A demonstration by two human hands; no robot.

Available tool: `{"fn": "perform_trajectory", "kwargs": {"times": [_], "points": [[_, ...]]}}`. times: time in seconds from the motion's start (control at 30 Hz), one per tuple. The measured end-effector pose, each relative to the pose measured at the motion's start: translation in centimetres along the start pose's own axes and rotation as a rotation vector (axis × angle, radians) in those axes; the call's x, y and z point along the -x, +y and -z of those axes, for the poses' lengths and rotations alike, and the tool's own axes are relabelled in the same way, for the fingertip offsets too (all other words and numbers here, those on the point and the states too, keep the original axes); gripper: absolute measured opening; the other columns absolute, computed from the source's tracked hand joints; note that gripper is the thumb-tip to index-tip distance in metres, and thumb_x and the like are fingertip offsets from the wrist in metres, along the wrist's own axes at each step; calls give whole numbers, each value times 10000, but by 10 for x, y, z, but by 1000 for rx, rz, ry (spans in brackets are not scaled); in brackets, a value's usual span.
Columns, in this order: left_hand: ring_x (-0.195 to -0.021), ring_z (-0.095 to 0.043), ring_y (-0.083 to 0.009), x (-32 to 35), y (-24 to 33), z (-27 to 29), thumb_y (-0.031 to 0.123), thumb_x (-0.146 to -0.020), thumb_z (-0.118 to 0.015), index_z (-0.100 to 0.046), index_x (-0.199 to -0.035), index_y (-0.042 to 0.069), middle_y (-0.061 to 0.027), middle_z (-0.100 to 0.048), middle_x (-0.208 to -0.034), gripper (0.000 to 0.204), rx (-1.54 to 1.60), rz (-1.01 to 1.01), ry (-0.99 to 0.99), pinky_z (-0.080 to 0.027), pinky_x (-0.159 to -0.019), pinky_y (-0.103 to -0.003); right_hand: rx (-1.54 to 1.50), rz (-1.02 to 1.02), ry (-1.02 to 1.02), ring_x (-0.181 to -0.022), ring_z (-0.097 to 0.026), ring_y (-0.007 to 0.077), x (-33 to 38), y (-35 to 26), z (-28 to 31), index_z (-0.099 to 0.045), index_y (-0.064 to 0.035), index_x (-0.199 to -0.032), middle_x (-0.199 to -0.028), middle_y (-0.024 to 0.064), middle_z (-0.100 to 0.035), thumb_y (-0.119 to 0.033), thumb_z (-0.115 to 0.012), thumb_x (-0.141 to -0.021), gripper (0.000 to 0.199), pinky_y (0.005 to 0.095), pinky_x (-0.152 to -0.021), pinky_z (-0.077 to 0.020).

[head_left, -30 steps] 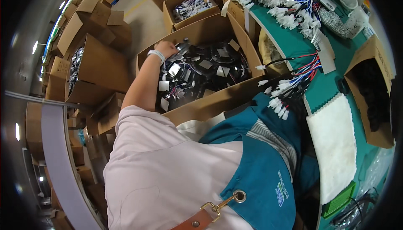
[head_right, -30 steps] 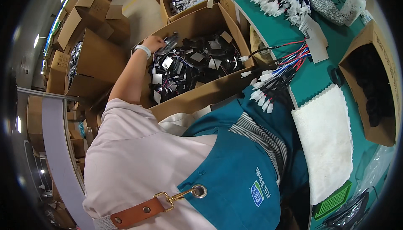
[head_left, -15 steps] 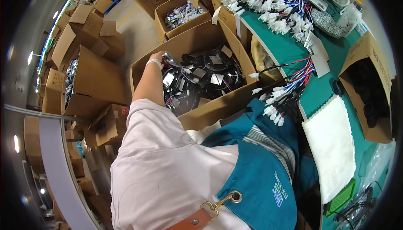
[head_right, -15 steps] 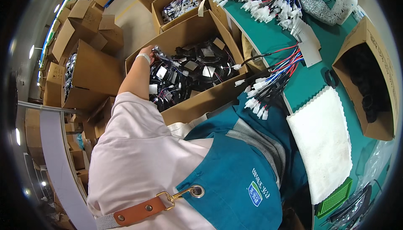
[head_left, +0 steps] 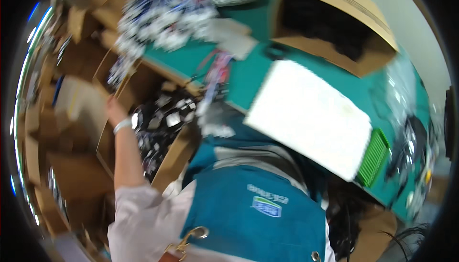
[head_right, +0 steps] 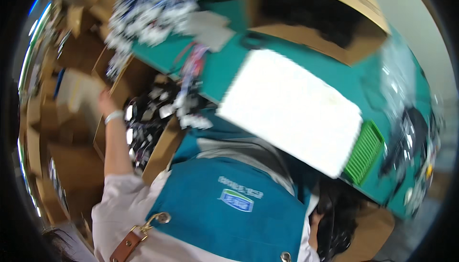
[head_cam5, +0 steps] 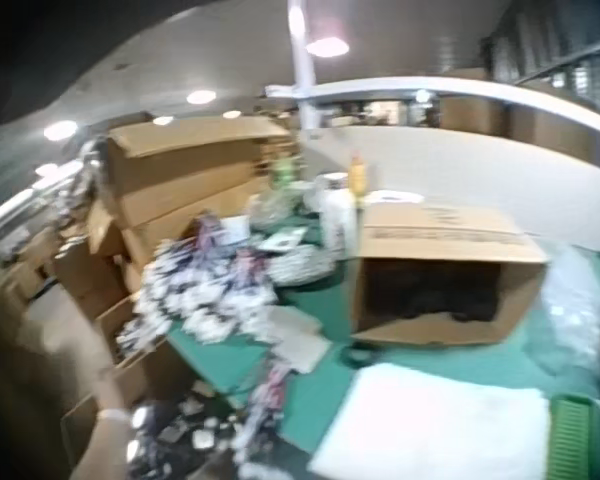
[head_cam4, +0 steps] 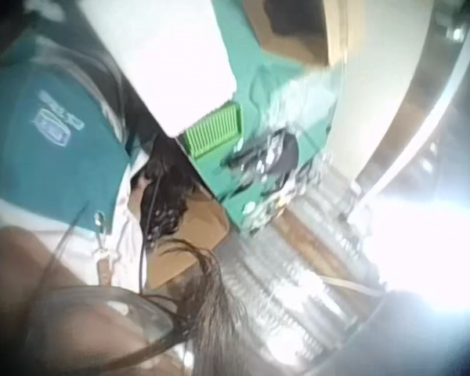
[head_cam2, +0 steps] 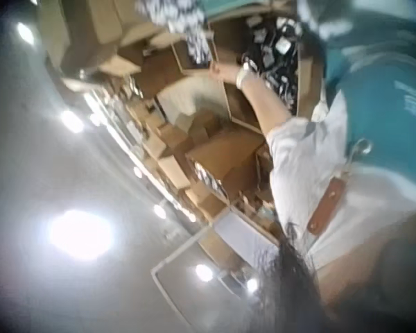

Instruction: The person assembles electronic components on a workbench, placing clear plastic lenses into black housings and securing them with a handheld power tool. They handle multiple units sequentially, inserting lenses, aligning parts, and using a screwdriver to fasten the components before moving the finished units aside.

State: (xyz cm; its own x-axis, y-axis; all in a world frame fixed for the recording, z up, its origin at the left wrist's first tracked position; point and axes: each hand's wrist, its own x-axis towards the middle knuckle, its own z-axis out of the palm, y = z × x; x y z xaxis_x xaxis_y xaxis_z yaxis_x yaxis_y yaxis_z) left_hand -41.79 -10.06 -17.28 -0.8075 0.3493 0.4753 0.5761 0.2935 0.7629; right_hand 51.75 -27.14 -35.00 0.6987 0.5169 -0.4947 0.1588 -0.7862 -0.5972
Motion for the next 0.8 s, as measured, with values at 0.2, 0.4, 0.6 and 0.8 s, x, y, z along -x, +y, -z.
{"fn": "perform_trajectory", "kwargs": {"times": [0.2,0.4,0.6,0.8], "points": [[-1004,-533,-218,5,156,4,156,-934,-448,-500,-1142,-24,-131,-561,-1076,279,716,-173,-91,-419,-904,-327,-314,-207,-22,-1179,-486,328,19,118,1,-235,-39,-1439,-1327,208,-467,-196,-547,-911,634,408,-1005,-396],[-1019,-530,-236,43,230,-8,115,-934,-393,-493,-1136,-84,-159,-553,-1089,301,655,-593,-233,-426,-924,-352,-501,-484,49,-1321,-329,336,50,11,2,-292,-196,-1440,-1457,105,-349,-473,-469,-894,637,597,-969,-311],[-1042,-511,-263,98,283,-29,145,-907,-381,-505,-1094,-80,-182,-535,-1110,318,963,-420,-457,-401,-947,-367,-469,-411,-77,-1258,-399,320,83,-21,20,-364,-184,-1386,-1362,97,-456,-432,-555,-874,600,548,-872,-397],[-997,-494,-235,119,287,-42,102,-920,-413,-511,-1070,-61,-156,-534,-1088,243,1151,-356,-677,-373,-951,-376,-331,-249,-10,-1211,-462,348,79,19,-18,-291,-160,-1405,-1337,187,-465,-409,-728,-757,820,559,-867,-428]]}}
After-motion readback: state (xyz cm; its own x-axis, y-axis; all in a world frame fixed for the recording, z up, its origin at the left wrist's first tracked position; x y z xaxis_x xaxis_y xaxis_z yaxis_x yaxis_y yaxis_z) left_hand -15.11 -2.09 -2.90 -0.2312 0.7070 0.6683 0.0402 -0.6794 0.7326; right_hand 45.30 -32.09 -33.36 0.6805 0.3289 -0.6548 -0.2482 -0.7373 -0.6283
